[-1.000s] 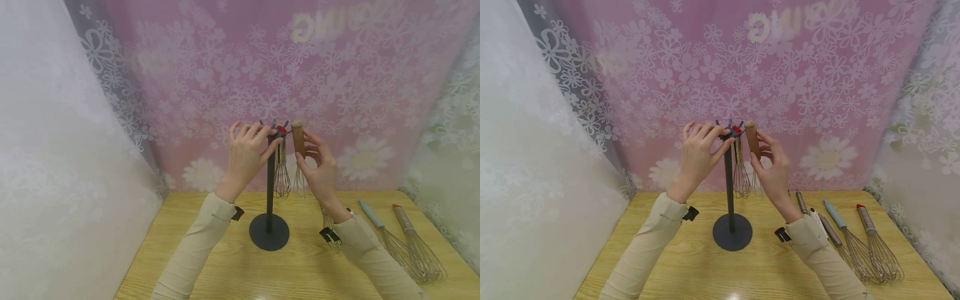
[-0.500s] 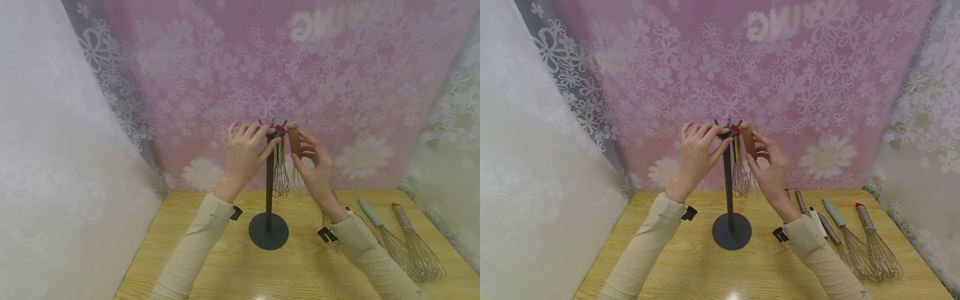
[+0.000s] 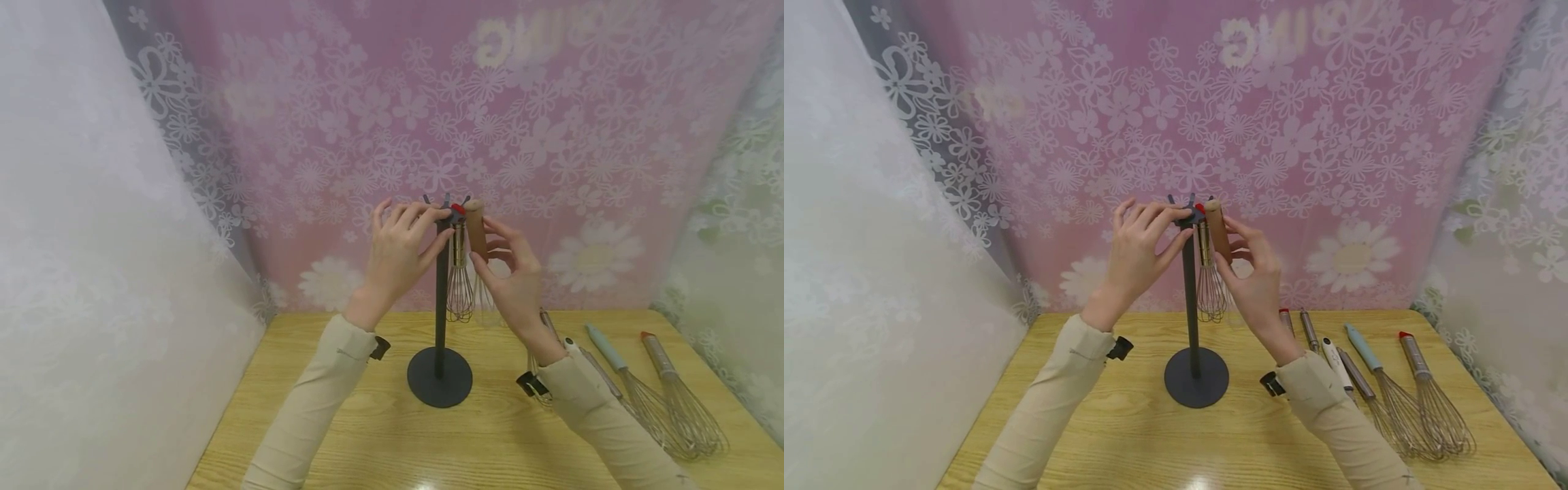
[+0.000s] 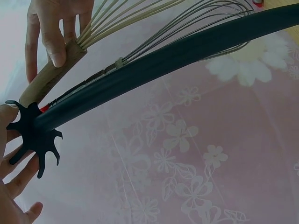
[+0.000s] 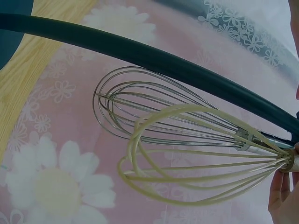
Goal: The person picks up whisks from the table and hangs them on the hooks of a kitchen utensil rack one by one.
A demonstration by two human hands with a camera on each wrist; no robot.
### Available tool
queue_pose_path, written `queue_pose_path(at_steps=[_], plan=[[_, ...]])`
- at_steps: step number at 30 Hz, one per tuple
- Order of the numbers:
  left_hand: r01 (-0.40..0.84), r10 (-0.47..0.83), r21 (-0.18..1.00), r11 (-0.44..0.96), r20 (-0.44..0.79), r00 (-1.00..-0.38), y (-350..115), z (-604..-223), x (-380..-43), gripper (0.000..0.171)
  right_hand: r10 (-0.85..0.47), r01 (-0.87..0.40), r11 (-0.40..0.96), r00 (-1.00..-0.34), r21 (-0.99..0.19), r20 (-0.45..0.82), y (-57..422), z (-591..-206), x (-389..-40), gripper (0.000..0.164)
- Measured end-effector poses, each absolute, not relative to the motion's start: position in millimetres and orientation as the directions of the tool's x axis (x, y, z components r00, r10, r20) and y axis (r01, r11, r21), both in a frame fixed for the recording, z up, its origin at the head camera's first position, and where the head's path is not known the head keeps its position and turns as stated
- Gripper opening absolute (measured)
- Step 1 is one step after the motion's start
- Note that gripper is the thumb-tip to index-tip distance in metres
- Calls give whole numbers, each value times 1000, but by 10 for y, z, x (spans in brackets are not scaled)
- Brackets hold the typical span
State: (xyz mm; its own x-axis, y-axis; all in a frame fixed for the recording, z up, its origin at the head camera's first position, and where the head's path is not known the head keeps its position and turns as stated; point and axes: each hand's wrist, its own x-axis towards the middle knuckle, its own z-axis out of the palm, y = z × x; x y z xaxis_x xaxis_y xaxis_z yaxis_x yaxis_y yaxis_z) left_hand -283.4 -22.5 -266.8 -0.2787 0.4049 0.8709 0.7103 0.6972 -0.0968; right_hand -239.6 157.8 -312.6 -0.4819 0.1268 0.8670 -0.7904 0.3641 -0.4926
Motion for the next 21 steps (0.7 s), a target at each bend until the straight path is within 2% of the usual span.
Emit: queue_pose_path(at_steps=[7,21], plan=[[735,435,-94,672,853,-288,-266,-2642,-2865,27,116,-776,391,-492,-495,863,1562,-3126,-2397,53],[765,484,-98,637,823,-297,-342,-2616,-2907,32,91,-790,404,-467,-461,880,1565,-3112,-2394,54]])
